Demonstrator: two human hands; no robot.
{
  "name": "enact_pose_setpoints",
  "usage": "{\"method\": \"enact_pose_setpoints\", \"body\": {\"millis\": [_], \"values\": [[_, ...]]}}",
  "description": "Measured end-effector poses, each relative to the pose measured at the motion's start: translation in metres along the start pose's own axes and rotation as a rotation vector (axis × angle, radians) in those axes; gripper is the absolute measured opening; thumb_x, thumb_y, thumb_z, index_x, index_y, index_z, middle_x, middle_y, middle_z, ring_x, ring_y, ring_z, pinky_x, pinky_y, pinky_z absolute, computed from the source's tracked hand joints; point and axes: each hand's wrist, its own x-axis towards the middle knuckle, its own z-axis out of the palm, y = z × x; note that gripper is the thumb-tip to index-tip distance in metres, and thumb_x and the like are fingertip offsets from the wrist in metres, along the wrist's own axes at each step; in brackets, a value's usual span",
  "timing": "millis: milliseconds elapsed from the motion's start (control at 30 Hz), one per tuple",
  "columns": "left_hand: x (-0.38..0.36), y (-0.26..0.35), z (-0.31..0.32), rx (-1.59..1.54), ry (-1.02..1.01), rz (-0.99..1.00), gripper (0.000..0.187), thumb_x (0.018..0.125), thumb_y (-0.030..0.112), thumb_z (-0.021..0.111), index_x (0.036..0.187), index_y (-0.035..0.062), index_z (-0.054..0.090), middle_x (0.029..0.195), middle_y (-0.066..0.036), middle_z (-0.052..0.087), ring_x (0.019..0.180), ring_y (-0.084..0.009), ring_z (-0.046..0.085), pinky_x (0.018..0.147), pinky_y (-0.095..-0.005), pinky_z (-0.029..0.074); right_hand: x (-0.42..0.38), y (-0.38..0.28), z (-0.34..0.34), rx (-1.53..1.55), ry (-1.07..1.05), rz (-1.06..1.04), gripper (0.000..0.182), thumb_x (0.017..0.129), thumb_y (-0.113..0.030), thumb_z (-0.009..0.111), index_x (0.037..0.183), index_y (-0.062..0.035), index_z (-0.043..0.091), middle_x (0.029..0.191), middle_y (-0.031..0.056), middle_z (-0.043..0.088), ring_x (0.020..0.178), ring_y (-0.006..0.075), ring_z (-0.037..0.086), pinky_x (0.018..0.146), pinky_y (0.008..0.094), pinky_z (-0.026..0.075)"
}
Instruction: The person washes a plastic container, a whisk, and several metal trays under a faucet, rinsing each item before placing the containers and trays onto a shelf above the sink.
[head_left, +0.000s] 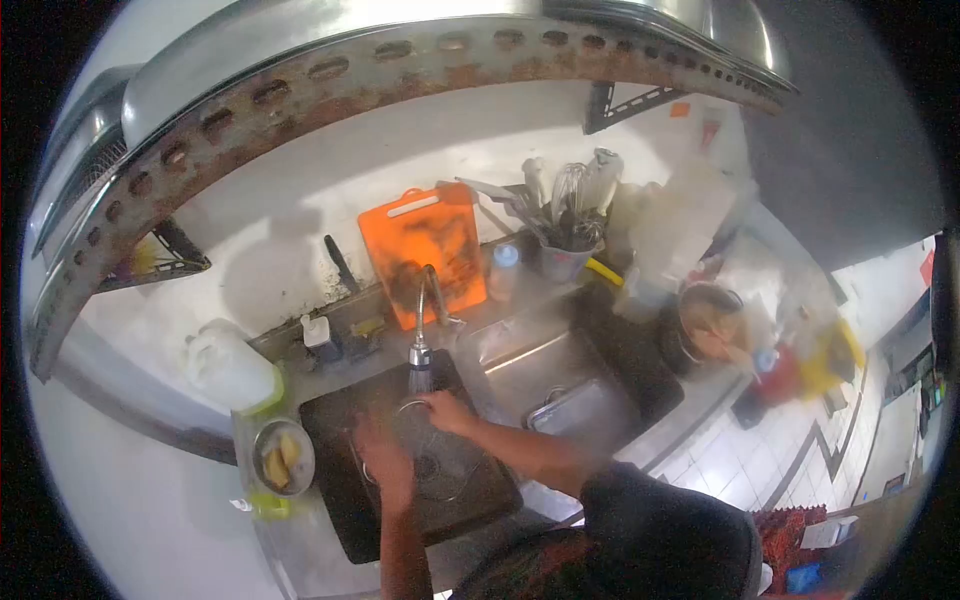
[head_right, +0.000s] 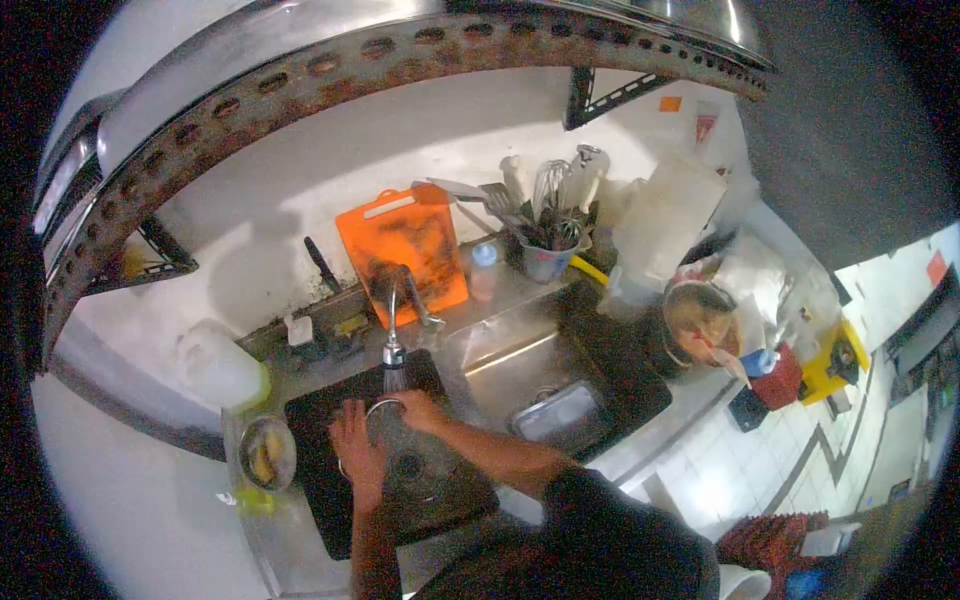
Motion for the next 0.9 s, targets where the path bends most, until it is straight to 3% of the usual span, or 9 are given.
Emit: {"method": "enact_pose_setpoints", "body": {"millis": [33,233,367,433,567,667,733,800,900], "values": [[0.012,-0.008,0.006,-0.014,-0.249,-0.037,0.047,0.079,0.029,0.065,0.117,0.0011,0.060,0.109,-0.025,0.063,0.102,-0.0410,0.060,0.088,-0.0483,0.048,0.002,-0.001,0.003,0.049,0.005,-0.031,0.042,0.082,-0.011,0.059,0.123,-0.0168,0.061,0.086,0.0207,0.066,0.078,0.0365,0.065,0.074,0.0421,0.052],[0.047,-0.028,-0.013,-0.054,-0.183,-0.122,0.041,0.083,0.029,0.060,0.116,0.0050,0.063,0.101,-0.019,0.067,0.094,-0.0386,0.064,0.080,-0.0480,0.050,0.025,-0.023,-0.055,0.393,0.073,0.241,0.048,0.084,-0.013,0.064,0.130,-0.0056,0.051,0.113,0.0135,0.061,0.102,0.0229,0.059,0.085,0.0355,0.048],[0.042,-0.055,0.033,-0.358,-0.058,-0.185,0.049,0.082,0.017,0.055,0.131,0.0218,0.055,0.105,-0.017,0.067,0.091,-0.0331,0.066,0.080,-0.0439,0.051,0.077,-0.015,-0.038,0.579,0.597,-0.035,0.051,0.084,-0.015,0.067,0.126,0.0012,0.044,0.098,0.0113,0.062,0.090,0.0197,0.060,0.080,0.0355,0.050],[0.040,-0.070,0.063,-0.614,0.013,-0.161,0.058,0.079,0.012,0.054,0.137,0.0163,0.050,0.106,-0.013,0.067,0.090,-0.0273,0.064,0.080,-0.0387,0.050,0.087,-0.041,-0.056,0.962,0.291,0.164,0.040,0.087,-0.013,0.066,0.120,0.0005,0.048,0.100,0.0101,0.063,0.092,0.0178,0.061,0.081,0.0315,0.050],[0.042,-0.088,0.094,-0.983,-0.075,-0.422,0.066,0.074,0.006,0.052,0.139,0.0085,0.045,0.103,-0.007,0.065,0.085,-0.0202,0.061,0.077,-0.0347,0.050,0.096,-0.047,-0.048,0.893,0.242,0.096,0.020,0.088,-0.016,0.065,0.101,-0.0012,0.057,0.090,0.0064,0.065,0.084,0.0165,0.062,0.074,0.0310,0.049],[0.032,-0.075,0.061,-1.321,-0.168,-0.614,0.069,0.073,0.007,0.052,0.141,0.0129,0.041,0.111,-0.009,0.062,0.090,-0.0225,0.061,0.077,-0.0391,0.049,0.102,0.024,-0.018,0.235,0.338,0.140,0.026,0.086,-0.022,0.069,0.097,-0.0015,0.058,0.088,0.0074,0.065,0.083,0.0179,0.063,0.075,0.0325,0.050],[0.026,-0.079,0.056,-1.544,-0.136,-0.663,0.071,0.072,0.007,0.052,0.141,0.0152,0.038,0.118,-0.009,0.058,0.096,-0.0250,0.061,0.078,-0.0437,0.049,0.094,0.003,-0.031,0.248,0.284,0.177,0.031,0.084,-0.025,0.071,0.101,-0.0022,0.058,0.091,0.0099,0.066,0.085,0.0210,0.064,0.079,0.0340,0.050],[0.019,-0.085,0.050,-1.550,-0.187,-0.626,0.067,0.081,0.020,0.055,0.144,0.0173,0.033,0.129,-0.011,0.051,0.110,-0.0311,0.052,0.085,-0.0525,0.044,0.091,-0.022,-0.035,0.631,0.209,0.111,0.039,0.080,-0.028,0.074,0.105,-0.0022,0.058,0.093,0.0132,0.066,0.086,0.0257,0.064,0.081,0.0360,0.049],[0.007,-0.087,0.038,-1.644,-0.239,-0.663,0.069,0.085,0.039,0.058,0.144,0.0166,0.030,0.136,-0.013,0.045,0.118,-0.0340,0.048,0.089,-0.0577,0.042,0.099,-0.003,-0.022,0.468,0.214,0.206,0.038,0.081,-0.025,0.074,0.108,-0.0023,0.059,0.095,0.0120,0.067,0.087,0.0235,0.065,0.080,0.0353,0.050]]}}
